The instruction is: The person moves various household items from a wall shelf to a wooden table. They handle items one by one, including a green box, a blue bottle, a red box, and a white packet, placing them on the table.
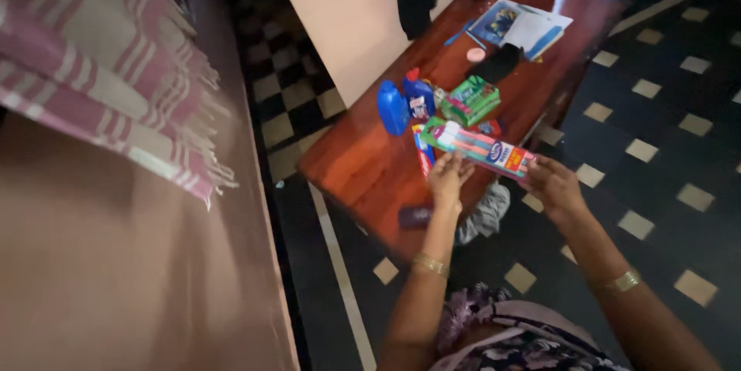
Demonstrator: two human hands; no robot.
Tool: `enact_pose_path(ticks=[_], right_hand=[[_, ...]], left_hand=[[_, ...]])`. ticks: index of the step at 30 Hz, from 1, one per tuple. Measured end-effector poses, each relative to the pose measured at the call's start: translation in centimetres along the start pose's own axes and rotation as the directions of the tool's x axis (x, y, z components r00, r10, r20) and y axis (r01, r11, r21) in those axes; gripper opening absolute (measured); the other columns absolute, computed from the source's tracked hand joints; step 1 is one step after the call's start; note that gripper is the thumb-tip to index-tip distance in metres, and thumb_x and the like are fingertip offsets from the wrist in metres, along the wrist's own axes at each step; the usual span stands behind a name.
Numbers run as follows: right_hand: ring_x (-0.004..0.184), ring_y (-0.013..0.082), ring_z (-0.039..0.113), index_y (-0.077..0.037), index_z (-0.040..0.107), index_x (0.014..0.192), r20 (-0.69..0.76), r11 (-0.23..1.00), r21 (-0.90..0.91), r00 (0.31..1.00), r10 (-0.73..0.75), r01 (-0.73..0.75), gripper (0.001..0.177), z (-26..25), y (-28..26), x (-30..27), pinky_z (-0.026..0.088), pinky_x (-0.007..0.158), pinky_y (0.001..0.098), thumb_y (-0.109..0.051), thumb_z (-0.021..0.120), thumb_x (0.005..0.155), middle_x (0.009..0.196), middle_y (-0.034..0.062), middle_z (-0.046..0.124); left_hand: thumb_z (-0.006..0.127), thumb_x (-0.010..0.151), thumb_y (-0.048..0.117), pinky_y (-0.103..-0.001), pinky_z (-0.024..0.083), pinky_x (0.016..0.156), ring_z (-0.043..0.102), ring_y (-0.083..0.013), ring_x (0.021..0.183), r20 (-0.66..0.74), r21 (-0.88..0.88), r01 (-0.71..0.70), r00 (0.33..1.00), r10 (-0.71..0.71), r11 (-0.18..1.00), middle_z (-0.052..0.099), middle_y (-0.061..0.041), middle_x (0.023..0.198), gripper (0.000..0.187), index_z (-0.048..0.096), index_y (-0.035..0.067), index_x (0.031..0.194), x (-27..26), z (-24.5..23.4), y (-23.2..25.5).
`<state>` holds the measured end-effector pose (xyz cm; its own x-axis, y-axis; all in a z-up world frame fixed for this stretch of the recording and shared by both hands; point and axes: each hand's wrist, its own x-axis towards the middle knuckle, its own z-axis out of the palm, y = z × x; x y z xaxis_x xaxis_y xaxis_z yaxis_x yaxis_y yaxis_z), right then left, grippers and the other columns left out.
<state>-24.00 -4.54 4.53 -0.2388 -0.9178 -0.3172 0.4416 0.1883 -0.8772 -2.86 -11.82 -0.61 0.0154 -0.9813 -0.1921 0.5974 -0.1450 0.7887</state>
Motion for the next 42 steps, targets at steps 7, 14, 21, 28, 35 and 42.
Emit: enact_pose_path(ticks=[7, 14, 21, 28, 35, 42], right_hand=[[0.112, 0.0233, 0.069, 0.003, 0.054, 0.133, -0.147, 0.994, 0.098, 0.989, -0.027, 0.041, 0.038, 2.4, -2.0, 8.6, 0.058, 0.090, 0.0331, -0.013, 0.063, 0.100, 0.124, 0.0135, 0.063], [0.091, 0.0183, 0.064, 0.004, 0.060, 0.119, -0.190, 0.987, -0.089, 0.971, -0.145, 0.130, 0.021, 2.3, 0.4, 22.9, 0.063, 0.074, 0.0329, -0.010, 0.071, 0.108, 0.110, 0.0119, 0.062], [0.074, 0.0147, 0.061, -0.017, 0.053, 0.131, -0.214, 0.978, -0.075, 0.955, -0.208, 0.196, 0.041, 6.9, 1.7, 32.8, 0.054, 0.058, 0.0308, 0.001, 0.069, 0.098, 0.097, 0.0053, 0.061], [0.086, 0.0210, 0.069, -0.010, 0.061, 0.118, 0.253, 0.973, 0.155, 0.946, -0.204, 0.169, 0.023, 9.3, -0.1, 39.5, 0.063, 0.063, 0.0378, 0.003, 0.066, 0.099, 0.109, 0.0063, 0.065], [0.083, 0.0198, 0.070, -0.006, 0.062, 0.111, 0.077, 0.987, -0.134, 0.994, -0.073, 0.083, 0.019, 10.6, -2.2, 42.6, 0.060, 0.062, 0.0334, 0.003, 0.070, 0.096, 0.103, 0.0077, 0.069], [0.073, 0.0219, 0.062, -0.003, 0.066, 0.114, 0.039, 0.963, -0.246, 0.992, 0.121, -0.108, 0.017, 10.1, -1.3, 45.8, 0.047, 0.055, 0.0342, 0.003, 0.068, 0.098, 0.096, 0.0146, 0.069]], left_hand=[[0.062, 0.101, 0.016, -0.036, 0.062, 0.084, 0.074, -0.0242, 0.094, 0.061, 0.016, 0.090, 0.994, -0.091, 0.996, 0.071, -0.016, 0.118, 0.034, 0.060, 0.000, 0.132, 5.9, 1.8, -0.7], [0.065, 0.103, 0.020, -0.035, 0.062, 0.085, 0.074, -0.0229, 0.095, -0.044, 0.016, 0.041, 0.998, -0.040, 0.999, 0.072, -0.017, 0.116, 0.034, 0.062, -0.001, 0.129, 8.2, 1.2, 0.6], [0.066, 0.100, 0.021, -0.035, 0.062, 0.080, 0.073, -0.0213, 0.090, -0.234, 0.055, -0.058, 0.970, 0.070, 0.997, 0.073, -0.014, 0.112, 0.032, 0.064, 0.001, 0.126, 12.3, 0.0, 3.2], [0.065, 0.102, 0.020, -0.032, 0.061, 0.081, 0.073, -0.0195, 0.091, -0.334, 0.059, -0.111, 0.934, 0.125, 0.992, 0.072, -0.013, 0.111, 0.030, 0.064, 0.000, 0.124, 15.5, 1.2, 3.9], [0.062, 0.103, 0.015, -0.032, 0.060, 0.083, 0.072, -0.0195, 0.092, -0.440, 0.039, -0.132, 0.888, 0.135, 0.991, 0.073, -0.013, 0.112, 0.024, 0.064, 0.002, 0.122, 16.6, -0.1, 1.3], [0.061, 0.101, 0.012, -0.032, 0.059, 0.082, 0.072, -0.0210, 0.094, -0.499, -0.005, -0.130, 0.859, 0.110, 0.991, 0.072, -0.012, 0.114, 0.018, 0.064, 0.004, 0.118, 16.5, -0.9, 0.3]])
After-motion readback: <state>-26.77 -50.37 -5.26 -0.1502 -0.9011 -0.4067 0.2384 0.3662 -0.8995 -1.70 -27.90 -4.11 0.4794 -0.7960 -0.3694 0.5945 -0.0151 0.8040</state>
